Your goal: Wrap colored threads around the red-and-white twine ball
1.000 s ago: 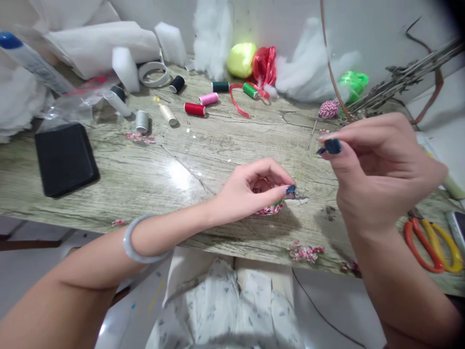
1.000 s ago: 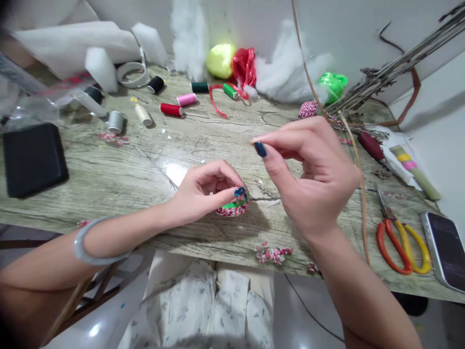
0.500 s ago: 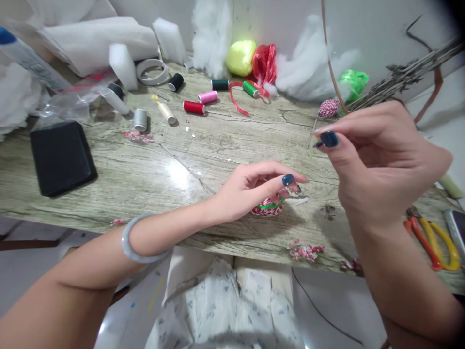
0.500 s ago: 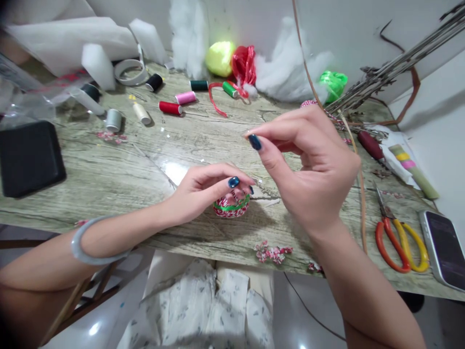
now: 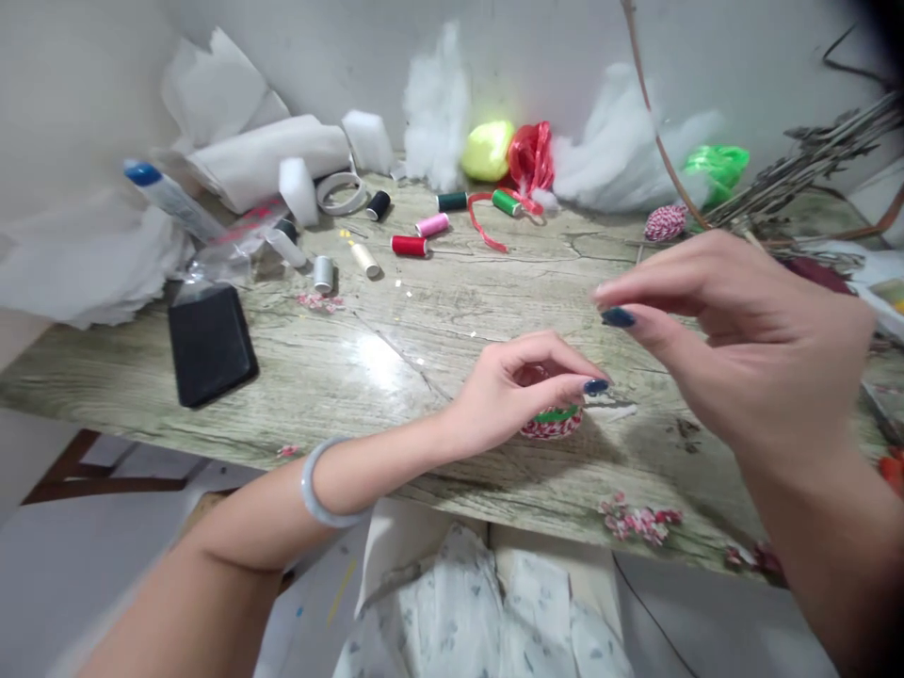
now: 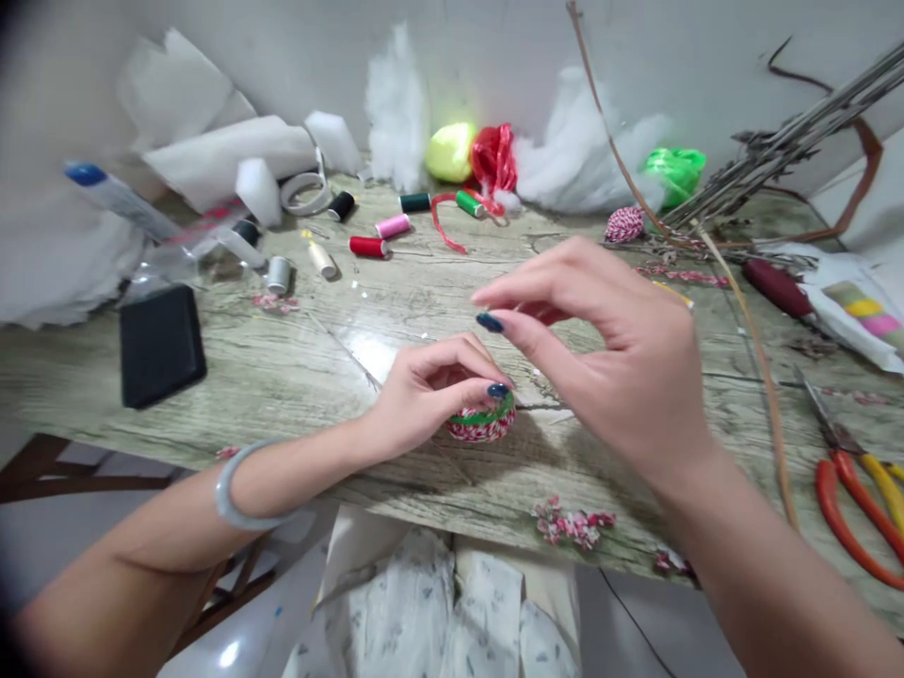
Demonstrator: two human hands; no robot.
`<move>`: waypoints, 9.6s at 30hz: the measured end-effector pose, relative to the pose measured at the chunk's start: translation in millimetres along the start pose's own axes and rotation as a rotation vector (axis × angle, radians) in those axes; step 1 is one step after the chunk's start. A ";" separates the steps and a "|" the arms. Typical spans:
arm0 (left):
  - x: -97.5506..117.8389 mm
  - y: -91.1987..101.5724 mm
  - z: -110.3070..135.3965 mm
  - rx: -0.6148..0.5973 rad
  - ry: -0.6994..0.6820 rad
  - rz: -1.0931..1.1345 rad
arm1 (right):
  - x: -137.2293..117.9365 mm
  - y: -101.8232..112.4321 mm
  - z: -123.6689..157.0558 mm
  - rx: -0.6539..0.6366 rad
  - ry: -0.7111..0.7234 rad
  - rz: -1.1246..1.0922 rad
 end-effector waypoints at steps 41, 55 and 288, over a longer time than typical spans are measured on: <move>2.9 1.5 -12.2 0.085 -0.340 -0.382 | 34.3 -8.0 46.8 -0.126 -0.346 -0.039; -9.4 17.3 -33.3 0.048 -0.311 -0.386 | 58.7 -12.4 25.0 -0.532 -0.392 -0.104; -2.7 1.6 49.1 0.350 -0.214 -1.067 | 28.0 -29.6 88.9 -0.095 -0.224 0.102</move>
Point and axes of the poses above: each hand's wrist, its own z-axis away from the middle knuckle, its own y-axis out of the back of the hand, x = y × z, the point moved 8 cm from there along -z, towards the middle knuckle, and after that the axes turned 5 degrees about y, right-handed, at the moved point
